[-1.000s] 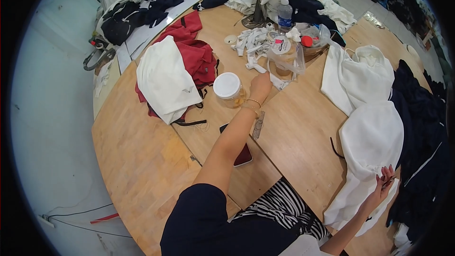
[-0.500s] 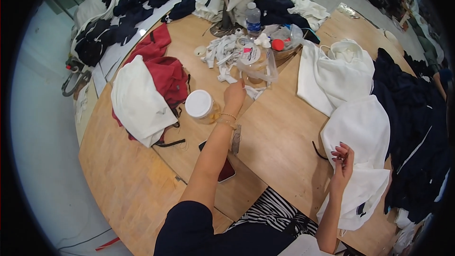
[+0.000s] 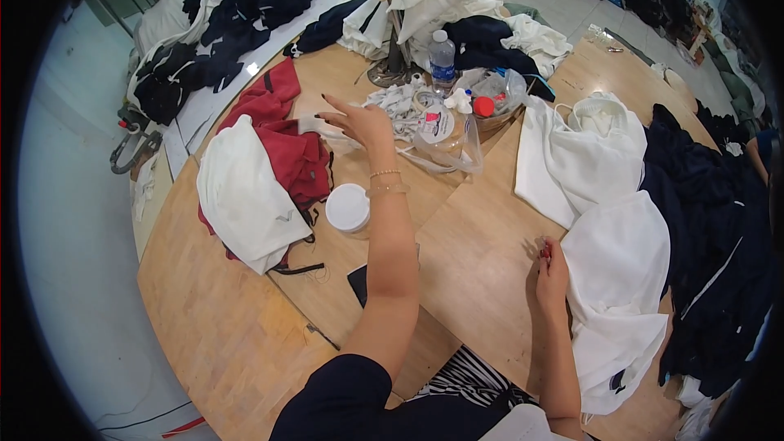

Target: Trimming excess threads from white and navy blue garments using thread snips at a factory workbench.

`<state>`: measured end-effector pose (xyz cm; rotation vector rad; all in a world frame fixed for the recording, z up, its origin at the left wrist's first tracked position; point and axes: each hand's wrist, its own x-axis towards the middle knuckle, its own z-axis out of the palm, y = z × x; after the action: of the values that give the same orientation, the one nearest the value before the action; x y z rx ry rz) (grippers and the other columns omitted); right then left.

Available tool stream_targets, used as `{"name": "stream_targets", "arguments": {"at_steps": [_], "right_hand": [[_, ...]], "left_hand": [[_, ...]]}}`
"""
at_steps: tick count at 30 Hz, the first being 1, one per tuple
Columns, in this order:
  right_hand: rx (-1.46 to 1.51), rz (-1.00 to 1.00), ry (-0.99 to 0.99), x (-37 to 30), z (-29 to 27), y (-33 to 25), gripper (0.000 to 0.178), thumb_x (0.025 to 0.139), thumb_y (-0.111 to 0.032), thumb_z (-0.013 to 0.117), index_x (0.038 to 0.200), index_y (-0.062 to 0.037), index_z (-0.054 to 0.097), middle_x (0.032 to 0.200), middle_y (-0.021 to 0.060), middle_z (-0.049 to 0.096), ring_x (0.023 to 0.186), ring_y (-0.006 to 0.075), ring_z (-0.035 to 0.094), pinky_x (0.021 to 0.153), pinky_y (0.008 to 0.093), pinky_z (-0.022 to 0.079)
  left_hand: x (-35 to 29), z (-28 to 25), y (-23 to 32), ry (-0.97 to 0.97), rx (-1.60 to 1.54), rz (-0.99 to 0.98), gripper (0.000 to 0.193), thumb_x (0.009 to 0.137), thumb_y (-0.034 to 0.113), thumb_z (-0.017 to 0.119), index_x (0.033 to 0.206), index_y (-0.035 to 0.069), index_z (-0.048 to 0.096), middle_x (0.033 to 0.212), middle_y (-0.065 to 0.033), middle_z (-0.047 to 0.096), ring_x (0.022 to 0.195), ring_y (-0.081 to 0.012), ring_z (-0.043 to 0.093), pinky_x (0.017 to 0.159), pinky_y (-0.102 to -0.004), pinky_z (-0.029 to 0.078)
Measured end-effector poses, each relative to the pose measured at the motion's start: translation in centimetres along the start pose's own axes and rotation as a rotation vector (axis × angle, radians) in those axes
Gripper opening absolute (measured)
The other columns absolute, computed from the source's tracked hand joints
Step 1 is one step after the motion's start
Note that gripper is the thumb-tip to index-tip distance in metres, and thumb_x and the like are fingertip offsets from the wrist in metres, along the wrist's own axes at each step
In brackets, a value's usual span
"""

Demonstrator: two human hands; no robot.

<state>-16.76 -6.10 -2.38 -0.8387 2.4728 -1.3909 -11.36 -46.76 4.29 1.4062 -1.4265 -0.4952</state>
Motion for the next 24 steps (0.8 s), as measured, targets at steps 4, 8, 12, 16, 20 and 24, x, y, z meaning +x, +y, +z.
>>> {"name": "stream_targets", "arguments": {"at_steps": [4, 8, 12, 16, 20, 24], "right_hand": [[-0.354, -0.129, 0.109, 1.0, 0.9, 0.8, 0.027, 0.08, -0.003, 0.059, 0.106, -0.0013, 0.053, 0.096, 0.0151, 0.057, 0.092, 0.033, 0.053, 0.081, 0.0411, 0.043], [-0.351, -0.084, 0.123, 0.9, 0.9, 0.1, 0.034, 0.076, -0.012, 0.067, 0.105, -0.0029, 0.053, 0.094, 0.0131, 0.055, 0.093, 0.0316, 0.052, 0.08, 0.0418, 0.042], [-0.387, -0.107, 0.1, 0.9, 0.8, -0.3, 0.036, 0.075, -0.018, 0.069, 0.104, -0.0032, 0.053, 0.093, 0.0128, 0.052, 0.092, 0.0317, 0.05, 0.077, 0.042, 0.042], [-0.4, -0.092, 0.101, 1.1, 0.8, -0.3, 0.036, 0.074, -0.018, 0.069, 0.102, -0.0033, 0.052, 0.092, 0.0132, 0.052, 0.09, 0.0322, 0.05, 0.076, 0.0424, 0.042], [-0.367, -0.083, 0.086, 1.5, 0.7, 0.1, 0.035, 0.074, -0.019, 0.069, 0.101, -0.0035, 0.052, 0.09, 0.0127, 0.051, 0.089, 0.0311, 0.05, 0.075, 0.0415, 0.042], [-0.409, -0.112, 0.059, 1.4, 1.1, -0.8, 0.034, 0.076, -0.022, 0.067, 0.101, -0.0038, 0.052, 0.091, 0.0116, 0.05, 0.09, 0.0302, 0.049, 0.077, 0.041, 0.042]], "left_hand": [[3.6, 1.1, 5.5, 0.068, 0.008, 0.16, 0.077, 0.075, 0.006, 0.063, 0.141, 0.002, 0.024, 0.145, -0.0369, 0.012, 0.133, -0.0484, 0.024, 0.109, -0.0468, 0.027], [6.8, 5.0, 12.8, -0.06, -0.144, 0.741, 0.052, 0.074, 0.012, 0.066, 0.122, 0.0, 0.048, 0.13, -0.0212, 0.045, 0.123, -0.037, 0.041, 0.101, -0.0442, 0.036], [8.3, 10.7, 18.2, -0.134, 0.008, 0.963, 0.054, 0.074, 0.016, 0.068, 0.122, 0.0, 0.05, 0.13, -0.0175, 0.046, 0.123, -0.0341, 0.042, 0.099, -0.0429, 0.039], [8.0, 14.5, 21.0, -0.253, 0.392, 1.053, 0.079, 0.073, 0.031, 0.072, 0.141, 0.019, 0.033, 0.141, -0.009, 0.039, 0.129, -0.0331, 0.037, 0.1, -0.0622, 0.032], [8.4, 18.0, 21.4, -0.332, 0.633, 0.982, 0.076, 0.076, 0.037, 0.072, 0.141, 0.036, 0.032, 0.145, -0.0036, 0.037, 0.136, -0.0302, 0.031, 0.096, -0.0782, 0.019], [14.5, 18.4, 22.0, -0.398, 0.479, 0.918, 0.043, 0.086, 0.023, 0.057, 0.128, 0.021, 0.047, 0.125, -0.0122, 0.054, 0.115, -0.0339, 0.052, 0.092, -0.0616, 0.04]]}}
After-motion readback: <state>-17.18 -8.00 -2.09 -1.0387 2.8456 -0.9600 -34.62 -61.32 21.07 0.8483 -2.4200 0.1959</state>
